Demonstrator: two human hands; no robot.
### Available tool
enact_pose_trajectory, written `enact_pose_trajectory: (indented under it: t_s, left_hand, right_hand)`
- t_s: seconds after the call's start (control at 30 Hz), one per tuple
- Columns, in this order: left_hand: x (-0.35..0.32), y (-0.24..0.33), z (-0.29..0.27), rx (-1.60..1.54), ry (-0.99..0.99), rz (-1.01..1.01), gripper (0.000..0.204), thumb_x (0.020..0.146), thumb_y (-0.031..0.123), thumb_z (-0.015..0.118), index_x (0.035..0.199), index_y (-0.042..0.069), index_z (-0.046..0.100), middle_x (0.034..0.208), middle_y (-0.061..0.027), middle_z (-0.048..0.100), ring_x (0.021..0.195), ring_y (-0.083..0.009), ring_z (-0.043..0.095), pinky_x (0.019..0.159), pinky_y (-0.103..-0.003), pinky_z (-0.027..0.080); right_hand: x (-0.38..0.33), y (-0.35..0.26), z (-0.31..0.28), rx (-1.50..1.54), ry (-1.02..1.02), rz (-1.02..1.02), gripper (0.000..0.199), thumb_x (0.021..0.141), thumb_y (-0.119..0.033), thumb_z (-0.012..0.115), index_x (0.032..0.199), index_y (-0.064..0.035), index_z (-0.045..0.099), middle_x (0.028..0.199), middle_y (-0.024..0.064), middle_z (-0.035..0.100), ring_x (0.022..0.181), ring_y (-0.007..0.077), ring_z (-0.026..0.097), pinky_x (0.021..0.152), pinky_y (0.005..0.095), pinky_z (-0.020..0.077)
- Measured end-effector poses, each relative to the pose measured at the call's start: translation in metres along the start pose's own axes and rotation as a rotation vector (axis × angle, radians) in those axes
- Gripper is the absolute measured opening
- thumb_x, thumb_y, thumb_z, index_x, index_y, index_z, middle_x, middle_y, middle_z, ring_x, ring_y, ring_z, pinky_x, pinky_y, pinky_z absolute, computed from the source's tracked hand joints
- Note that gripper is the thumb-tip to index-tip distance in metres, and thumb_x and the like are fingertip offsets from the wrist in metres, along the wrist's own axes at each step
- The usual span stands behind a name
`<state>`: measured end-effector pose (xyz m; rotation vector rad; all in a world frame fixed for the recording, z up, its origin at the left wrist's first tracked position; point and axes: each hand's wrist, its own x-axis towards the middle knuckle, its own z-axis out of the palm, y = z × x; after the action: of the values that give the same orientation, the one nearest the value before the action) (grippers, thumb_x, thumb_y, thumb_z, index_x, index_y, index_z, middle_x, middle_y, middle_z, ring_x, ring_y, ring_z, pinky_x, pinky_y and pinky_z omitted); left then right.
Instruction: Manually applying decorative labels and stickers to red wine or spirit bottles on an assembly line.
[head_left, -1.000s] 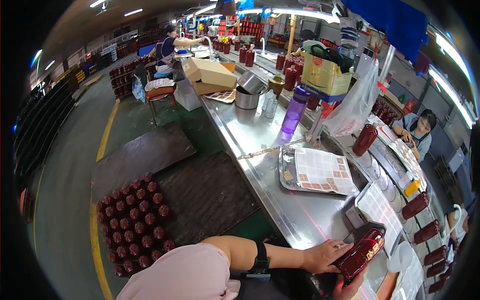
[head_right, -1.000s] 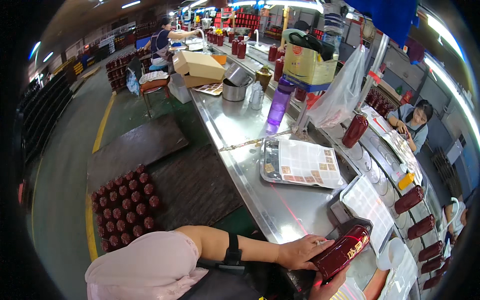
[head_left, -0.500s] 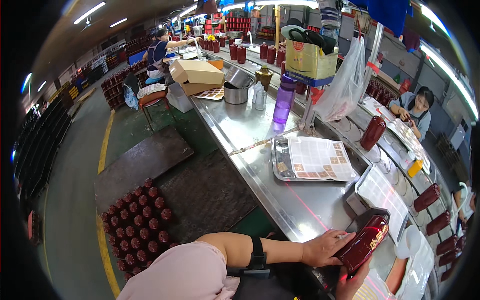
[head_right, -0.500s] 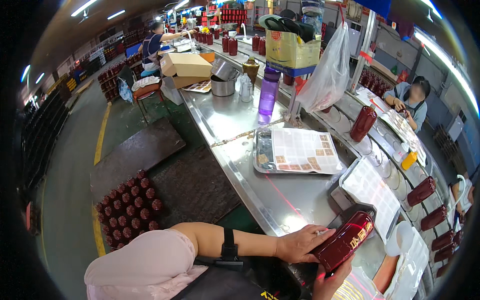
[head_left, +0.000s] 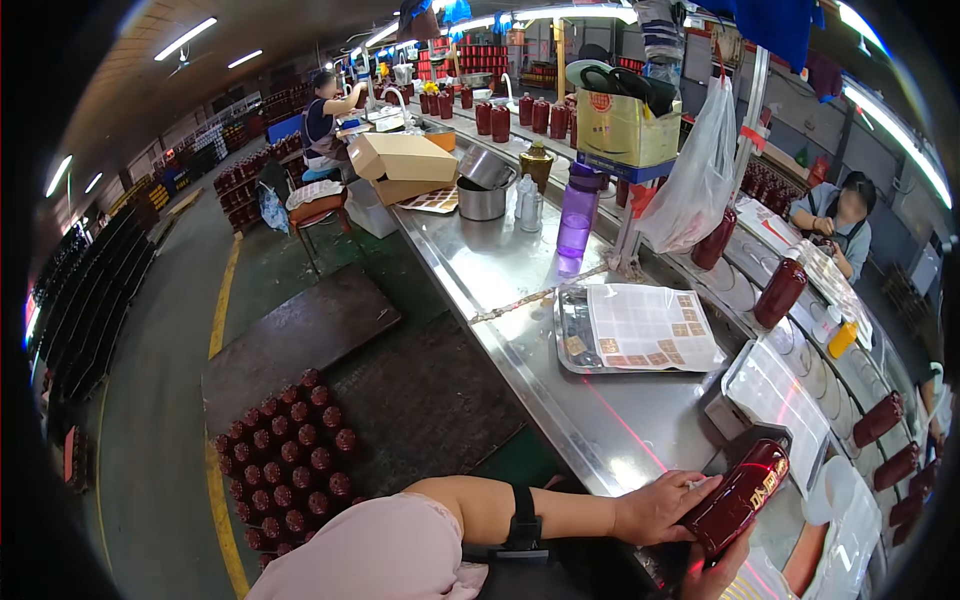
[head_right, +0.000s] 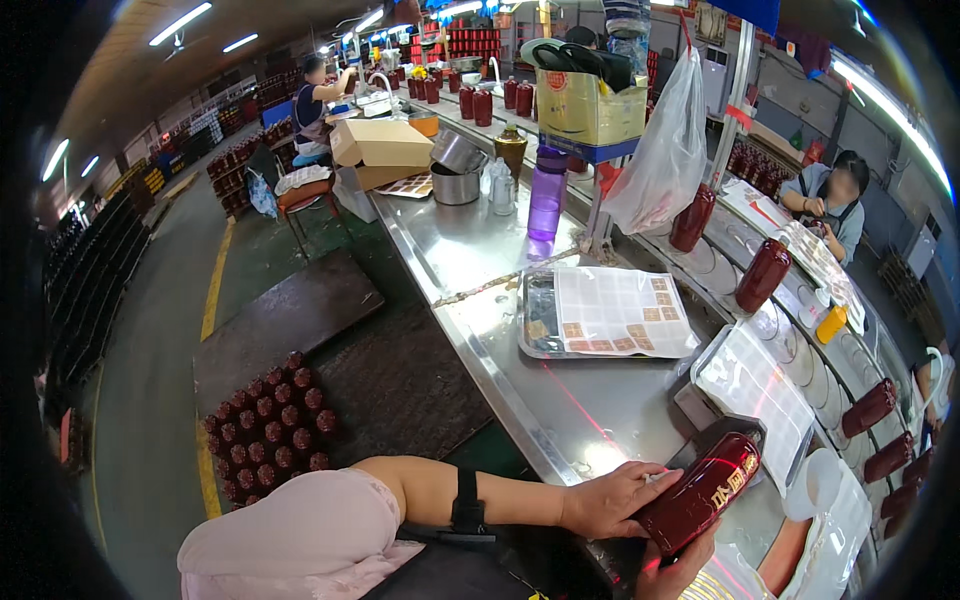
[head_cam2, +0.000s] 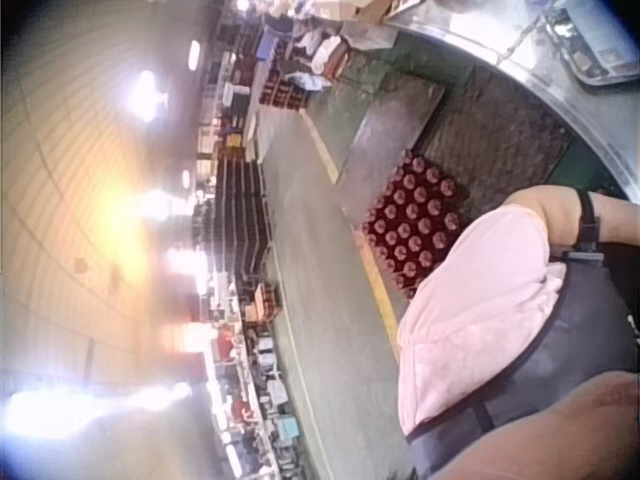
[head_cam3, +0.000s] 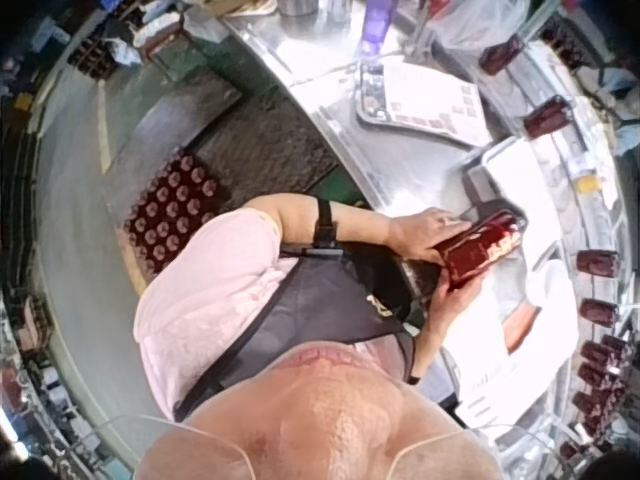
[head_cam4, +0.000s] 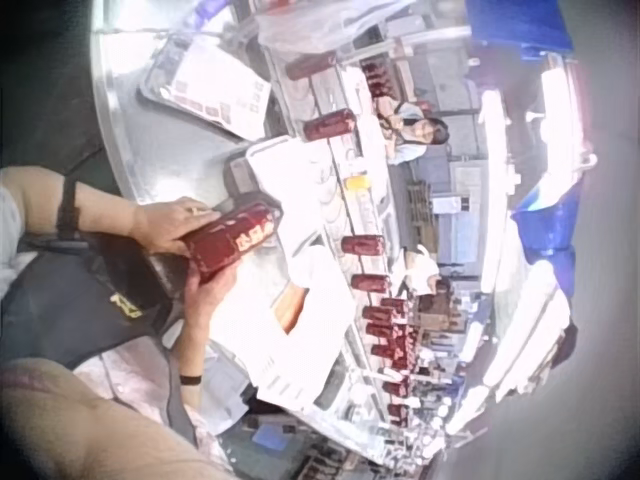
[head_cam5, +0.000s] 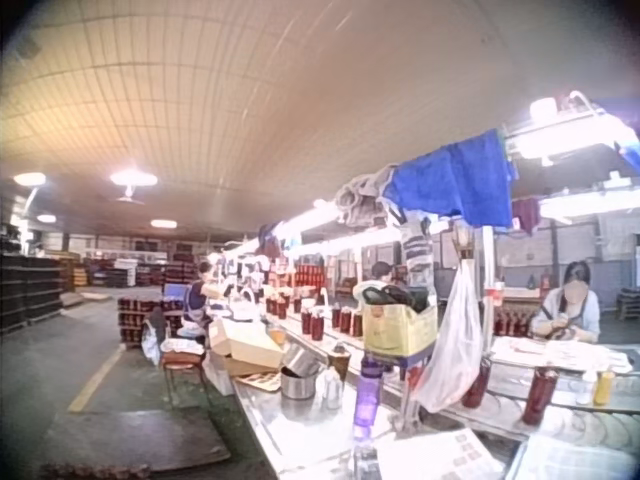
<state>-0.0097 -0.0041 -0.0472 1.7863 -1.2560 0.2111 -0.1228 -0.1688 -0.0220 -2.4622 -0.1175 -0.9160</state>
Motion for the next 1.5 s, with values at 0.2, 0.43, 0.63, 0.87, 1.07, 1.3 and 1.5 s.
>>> enact_pose_trajectory:
  t_s: [0.2, 0.43, 0.63, 0.87, 1.07, 1.3, 1.5]
  left_hand:
    - [-0.002, -0.002, -0.001, 0.010, -0.002, 0.004, 0.093, 0.088, 0.040, 0.063, 0.149, -0.008, 0.012, 0.126, -0.0224, 0.054, 0.130, -0.0414, 0.038, 0.109, -0.048, 0.028]
    - [-0.001, -0.001, -0.001, 0.013, -0.004, 0.009, 0.092, 0.088, 0.040, 0.062, 0.149, -0.009, 0.013, 0.126, -0.0218, 0.055, 0.130, -0.0418, 0.038, 0.109, -0.049, 0.028]
    - [-0.001, -0.004, 0.001, 0.021, -0.037, -0.005, 0.092, 0.089, 0.043, 0.061, 0.149, -0.009, 0.014, 0.132, -0.0233, 0.050, 0.130, -0.0425, 0.038, 0.109, -0.049, 0.028]
    - [0.000, -0.001, 0.000, 0.028, -0.024, -0.011, 0.091, 0.090, 0.046, 0.059, 0.148, -0.009, 0.015, 0.134, -0.0246, 0.048, 0.130, -0.0424, 0.038, 0.109, -0.049, 0.029]
    - [0.002, -0.003, -0.002, -0.003, -0.033, 0.000, 0.091, 0.091, 0.046, 0.058, 0.148, -0.010, 0.014, 0.130, -0.0231, 0.053, 0.130, -0.0417, 0.038, 0.111, -0.048, 0.026]
    - [-0.001, 0.000, -0.005, 0.006, -0.042, -0.010, 0.091, 0.092, 0.046, 0.056, 0.148, -0.010, 0.013, 0.128, -0.0222, 0.055, 0.131, -0.0414, 0.037, 0.111, -0.049, 0.024]
    - [0.002, 0.001, 0.001, -0.038, -0.068, -0.016, 0.091, 0.089, 0.041, 0.062, 0.148, -0.010, 0.014, 0.124, -0.0239, 0.057, 0.127, -0.0374, 0.045, 0.113, -0.045, 0.023]
  right_hand:
    - [0.007, -0.010, -0.005, 0.085, -0.075, 0.060, 0.082, 0.083, -0.025, 0.075, 0.144, 0.0085, 0.031, 0.123, 0.0278, 0.054, 0.108, 0.0424, 0.054, 0.093, 0.0449, 0.0444]
    - [-0.012, 0.009, 0.003, 0.036, -0.046, 0.123, 0.087, 0.077, -0.019, 0.074, 0.144, 0.0107, 0.028, 0.135, 0.0262, 0.047, 0.122, 0.0420, 0.046, 0.105, 0.0467, 0.0338]
    - [0.005, -0.006, -0.004, 0.001, -0.027, 0.024, 0.081, 0.081, -0.019, 0.076, 0.144, 0.0073, 0.032, 0.120, 0.0264, 0.056, 0.105, 0.0425, 0.055, 0.091, 0.0447, 0.0452]
    - [0.004, -0.006, -0.004, 0.032, -0.041, 0.052, 0.081, 0.078, -0.015, 0.076, 0.144, 0.0067, 0.033, 0.119, 0.0262, 0.056, 0.105, 0.0419, 0.056, 0.090, 0.0444, 0.0458]
    - [0.004, -0.001, -0.001, 0.008, -0.025, 0.019, 0.082, 0.078, -0.016, 0.077, 0.143, 0.0073, 0.033, 0.121, 0.0265, 0.056, 0.106, 0.0423, 0.056, 0.091, 0.0451, 0.0454]
    - [-0.002, 0.006, 0.001, -0.012, -0.029, 0.009, 0.085, 0.078, -0.021, 0.079, 0.143, 0.0082, 0.033, 0.123, 0.0281, 0.054, 0.107, 0.0446, 0.054, 0.092, 0.0472, 0.0445]
    - [-0.021, 0.008, -0.001, 0.061, -0.008, 0.179, 0.085, 0.075, -0.015, 0.076, 0.144, 0.0084, 0.031, 0.134, 0.0251, 0.047, 0.122, 0.0415, 0.046, 0.106, 0.0459, 0.0334]
